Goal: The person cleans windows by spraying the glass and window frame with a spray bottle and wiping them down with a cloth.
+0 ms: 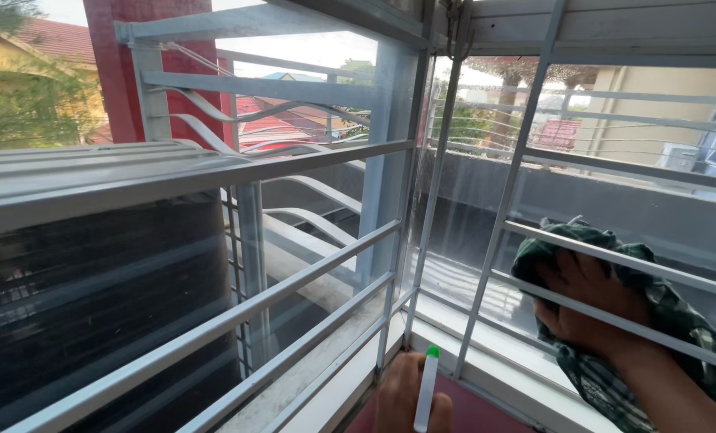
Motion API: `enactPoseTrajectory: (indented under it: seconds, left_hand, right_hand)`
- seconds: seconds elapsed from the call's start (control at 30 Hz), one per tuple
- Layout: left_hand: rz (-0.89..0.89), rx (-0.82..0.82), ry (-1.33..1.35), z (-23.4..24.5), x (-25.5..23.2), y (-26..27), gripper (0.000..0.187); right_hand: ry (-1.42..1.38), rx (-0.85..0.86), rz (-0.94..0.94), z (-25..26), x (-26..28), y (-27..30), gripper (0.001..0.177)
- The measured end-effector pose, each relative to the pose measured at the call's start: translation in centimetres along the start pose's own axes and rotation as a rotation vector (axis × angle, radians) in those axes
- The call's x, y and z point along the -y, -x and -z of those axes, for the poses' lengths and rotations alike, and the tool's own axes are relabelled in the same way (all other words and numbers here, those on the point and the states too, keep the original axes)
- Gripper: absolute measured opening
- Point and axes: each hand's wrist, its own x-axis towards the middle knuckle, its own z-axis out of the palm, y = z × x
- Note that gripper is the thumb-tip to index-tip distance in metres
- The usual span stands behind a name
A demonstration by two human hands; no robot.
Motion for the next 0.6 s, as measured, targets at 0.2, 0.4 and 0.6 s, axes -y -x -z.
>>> enactPoseTrajectory:
  seconds: [0.2, 0.4, 0.6]
  left_hand:
    - [-0.546, -0.222, -0.418, 2.9, -4.6, -3.0, 0.034]
    - [-0.367, -0.155, -0.514, 5.3, -7.5, -3.8, 0.042]
    - [-0.192, -0.152, -0.586, 5.6, -8.4, -3.9, 0.046]
  right_hand:
    - [0.113, -0.436, -0.094, -1.0, 1.9, -2.7, 0.065]
    - [-0.038, -0.219, -0.156, -0.9, 4.7, -8.2, 0.064]
    - [-0.059, -0.395, -0.007, -4.4, 9.3, -12.9, 0.063]
